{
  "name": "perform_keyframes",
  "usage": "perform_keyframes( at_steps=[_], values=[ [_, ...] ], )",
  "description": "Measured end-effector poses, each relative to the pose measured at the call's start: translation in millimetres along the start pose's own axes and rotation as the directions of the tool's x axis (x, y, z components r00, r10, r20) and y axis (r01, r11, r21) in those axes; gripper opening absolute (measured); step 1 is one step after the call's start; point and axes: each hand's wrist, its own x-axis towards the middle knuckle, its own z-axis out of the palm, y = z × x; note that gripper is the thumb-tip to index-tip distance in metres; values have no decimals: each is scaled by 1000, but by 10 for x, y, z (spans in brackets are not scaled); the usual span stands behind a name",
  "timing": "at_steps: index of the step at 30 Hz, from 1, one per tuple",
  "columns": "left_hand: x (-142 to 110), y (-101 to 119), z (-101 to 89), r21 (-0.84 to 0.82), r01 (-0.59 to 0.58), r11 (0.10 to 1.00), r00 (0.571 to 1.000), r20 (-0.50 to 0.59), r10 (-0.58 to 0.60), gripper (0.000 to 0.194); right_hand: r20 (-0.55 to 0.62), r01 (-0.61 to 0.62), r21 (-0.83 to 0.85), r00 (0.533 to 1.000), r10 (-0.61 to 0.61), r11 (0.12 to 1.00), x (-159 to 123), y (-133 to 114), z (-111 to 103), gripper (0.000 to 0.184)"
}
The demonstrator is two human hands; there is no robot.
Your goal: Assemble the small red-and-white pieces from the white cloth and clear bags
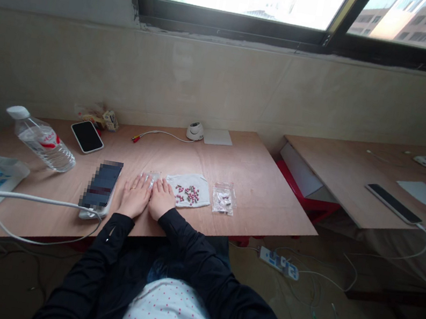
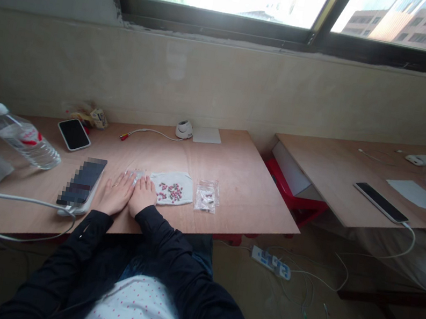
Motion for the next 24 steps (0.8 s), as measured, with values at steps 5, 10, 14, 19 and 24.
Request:
perform_keyframes(
  at_steps=[5, 10, 14, 19, 24],
  values=[
    [-62, 44, -79, -49, 12, 999, 996, -85, -16, 50, -21, 13, 5, 1000, -13, 1000, -12, 17, 6, 48],
    [-378, 172, -224, -95, -1, 996, 968, -250, -23, 42, -20, 31, 2, 999, -31, 1000, 0, 38, 27, 50],
    [-607, 212, -232, -135, -77, 988, 979, -196, 50, 39, -32, 47, -7, 998, -47, 999, 25, 70, 48, 51],
    [-655, 172, -213, -118, -130, 984, 978, -180, 108, 41, -123, 106, -7, 987, -106, 994, -41, 99, -66, 45],
    [-642, 147, -195, -102, -137, 985, 980, -157, 120, 41, -93, 222, 27, 971, -218, 975, -253, 50, -137, 33]
  ],
)
